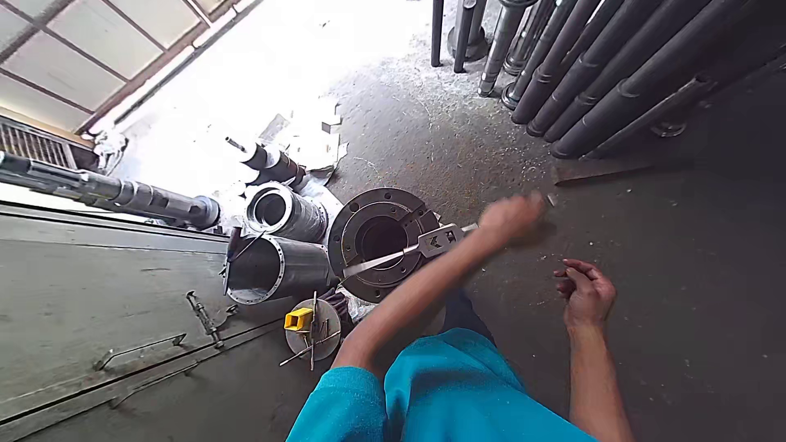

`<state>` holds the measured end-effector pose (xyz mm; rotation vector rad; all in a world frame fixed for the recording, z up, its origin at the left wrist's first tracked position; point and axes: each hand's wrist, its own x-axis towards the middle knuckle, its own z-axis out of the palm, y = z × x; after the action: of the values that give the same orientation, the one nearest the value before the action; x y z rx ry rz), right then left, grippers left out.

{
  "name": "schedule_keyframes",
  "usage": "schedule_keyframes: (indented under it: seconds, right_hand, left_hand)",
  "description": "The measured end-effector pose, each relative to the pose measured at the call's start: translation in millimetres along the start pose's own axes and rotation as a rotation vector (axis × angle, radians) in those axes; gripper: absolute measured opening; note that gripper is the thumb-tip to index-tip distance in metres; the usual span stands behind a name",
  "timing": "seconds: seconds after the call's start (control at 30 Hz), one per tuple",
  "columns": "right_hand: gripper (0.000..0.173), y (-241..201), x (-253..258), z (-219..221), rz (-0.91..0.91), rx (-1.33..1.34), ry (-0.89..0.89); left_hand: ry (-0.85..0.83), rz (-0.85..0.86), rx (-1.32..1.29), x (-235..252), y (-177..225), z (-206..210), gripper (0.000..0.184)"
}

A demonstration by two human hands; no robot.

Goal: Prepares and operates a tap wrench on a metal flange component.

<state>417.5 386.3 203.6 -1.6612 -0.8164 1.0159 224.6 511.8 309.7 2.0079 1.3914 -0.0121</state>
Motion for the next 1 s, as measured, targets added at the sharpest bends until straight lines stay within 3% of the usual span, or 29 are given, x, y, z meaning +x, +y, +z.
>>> schedule_keyframes:
  seconds: [0.07, 0.17, 0.2, 0.27, 0.33, 0.4, 0.5, 0.57, 0.67, 0.73, 0.83, 0.9, 1.0]
  right_hand:
    - [0.02, 6.3, 1.0, -13.6, 0.033, 0.039, 0.041]
    - [0.023, 20.9, -4.9, -26.6, 0.097, 0.122, 0.028]
    - [0.023, 24.4, -8.2, -27.9, 0.112, 0.127, 0.017]
    - [0.023, 27.6, -10.1, -23.7, 0.126, 0.124, -0.004]
    - [0.023, 29.8, -9.0, -13.8, 0.116, 0.137, -0.034]
    - [0.022, 35.8, -11.8, -8.7, 0.069, 0.155, -0.094]
    - [0.023, 33.5, -12.9, -1.1, 0.01, 0.158, -0.177]
    - [0.024, 30.1, -11.0, -0.1, -0.022, 0.139, -0.217]
    - [0.025, 32.5, -8.6, 1.4, -0.035, 0.117, -0.233]
    - [0.025, 27.2, -6.4, 6.1, -0.038, -0.001, -0.306]
    - [0.037, -9.4, -9.0, 28.2, -0.086, -0.149, -0.675]
    - [0.035, -38.0, -18.5, 47.6, -0.144, -0.196, -0.83]
    - [0.039, -66.4, 6.3, 65.2, -0.387, -0.55, -0.693]
  left_hand:
    - [-0.155, 0.234, 0.053, -40.7, 21.6, 44.2, 0.045]
    - [-0.222, 0.373, 0.157, -140.4, -9.0, 80.2, 0.06]
    - [-0.235, 0.304, 0.163, -175.1, -28.0, 78.4, 0.063]
    - [-0.24, -0.024, 0.152, -230.2, -69.7, 54.0, 0.064]
    - [-0.061, -0.376, 0.155, -256.1, -117.2, 23.2, 0.058]
    - [0.177, -0.513, 0.228, -248.6, -147.4, 1.8, 0.059]
    - [0.336, -0.571, 0.29, -194.4, -148.2, -27.0, 0.066]
    - [0.327, -0.633, 0.3, -149.2, -141.2, -52.6, 0.065]
    - [0.171, -0.788, 0.275, -107.5, -125.7, -80.3, 0.064]
    - [0.205, -0.755, 0.23, -113.0, -123.9, -75.3, 0.06]
    - [0.404, -0.633, 0.167, -151.5, -141.9, -49.2, 0.052]
    - [0.462, -0.591, 0.174, -175.1, -154.8, -30.0, 0.05]
    - [0.531, -0.557, 0.261, -194.7, -156.1, -4.0, 0.046]
